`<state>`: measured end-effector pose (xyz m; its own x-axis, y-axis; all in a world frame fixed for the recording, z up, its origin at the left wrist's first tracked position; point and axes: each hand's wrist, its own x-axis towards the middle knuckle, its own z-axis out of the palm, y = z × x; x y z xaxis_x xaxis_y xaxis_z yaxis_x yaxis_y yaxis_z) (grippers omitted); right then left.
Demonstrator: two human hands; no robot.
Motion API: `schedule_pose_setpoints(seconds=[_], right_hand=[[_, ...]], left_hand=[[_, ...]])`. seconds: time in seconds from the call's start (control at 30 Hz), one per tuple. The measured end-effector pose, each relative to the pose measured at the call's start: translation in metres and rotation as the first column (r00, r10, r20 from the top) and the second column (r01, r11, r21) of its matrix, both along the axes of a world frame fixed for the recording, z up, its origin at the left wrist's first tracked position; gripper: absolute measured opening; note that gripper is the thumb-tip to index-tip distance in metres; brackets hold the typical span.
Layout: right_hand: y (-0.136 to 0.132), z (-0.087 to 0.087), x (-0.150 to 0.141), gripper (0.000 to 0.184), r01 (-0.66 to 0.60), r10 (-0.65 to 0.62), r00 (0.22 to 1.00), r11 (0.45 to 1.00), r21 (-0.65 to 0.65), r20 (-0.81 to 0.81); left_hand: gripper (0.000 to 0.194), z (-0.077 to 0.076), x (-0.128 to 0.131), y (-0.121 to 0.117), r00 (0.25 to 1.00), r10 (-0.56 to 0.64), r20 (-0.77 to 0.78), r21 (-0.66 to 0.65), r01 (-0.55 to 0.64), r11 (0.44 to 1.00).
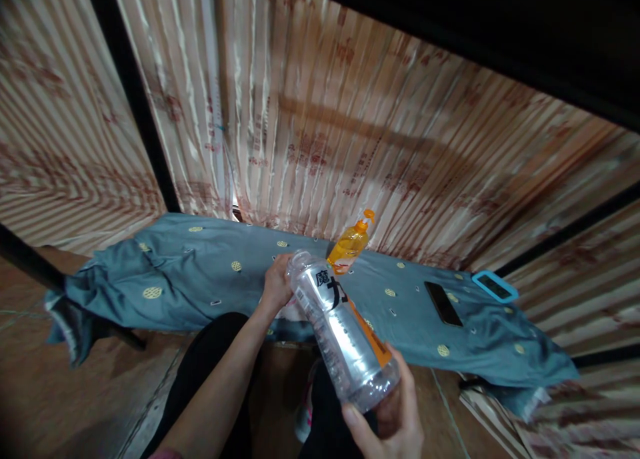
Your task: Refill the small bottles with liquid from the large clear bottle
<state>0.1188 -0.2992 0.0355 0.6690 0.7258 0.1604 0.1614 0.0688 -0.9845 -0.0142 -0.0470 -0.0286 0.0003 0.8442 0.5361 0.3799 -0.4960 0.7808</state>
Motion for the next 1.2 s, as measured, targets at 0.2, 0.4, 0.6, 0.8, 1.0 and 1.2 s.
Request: schedule_pose_setpoints(seconds=[0.2, 0.4, 0.6, 0.8, 1.0, 1.2], right_hand=[[-0.001, 0.001, -0.003, 0.091, 0.017, -0.017, 1.0, 1.0, -0.001, 0.009], [-0.002, -0.001, 0.003, 0.087, -0.006, 0.005, 0.999, 1.0, 0.03, 0.051], [-0.003, 0.0, 0.005, 0.085, -0.02, 0.018, 0.996, 0.999, 0.033, 0.082], [-0.003, 0.006, -0.006, 0.091, 0.012, -0.012, 0.998, 1.0, 0.016, 0.061], [-0.007, -0.008, 0.023, 0.085, -0.11, 0.106, 0.982, 0.994, 0.017, 0.156], [-0.007, -0.009, 0.02, 0.087, -0.074, 0.069, 0.987, 0.997, 0.029, 0.144]], left_hand=[[0.022, 0.002, 0.0, -0.003, 0.999, -0.005, 0.034, 0.011, 0.005, 1.0], [0.02, 0.005, -0.002, -0.004, 0.999, -0.023, 0.047, 0.002, 0.023, 1.0], [0.022, 0.005, -0.002, -0.003, 0.999, -0.028, 0.038, -0.012, 0.029, 1.0], [0.022, 0.004, -0.001, -0.003, 0.999, -0.012, 0.036, -0.018, 0.012, 1.0], [0.023, 0.005, -0.001, -0.001, 1.0, -0.018, 0.024, -0.017, 0.018, 1.0], [0.022, 0.005, -0.002, 0.0, 0.999, -0.033, 0.03, -0.011, 0.033, 0.999]])
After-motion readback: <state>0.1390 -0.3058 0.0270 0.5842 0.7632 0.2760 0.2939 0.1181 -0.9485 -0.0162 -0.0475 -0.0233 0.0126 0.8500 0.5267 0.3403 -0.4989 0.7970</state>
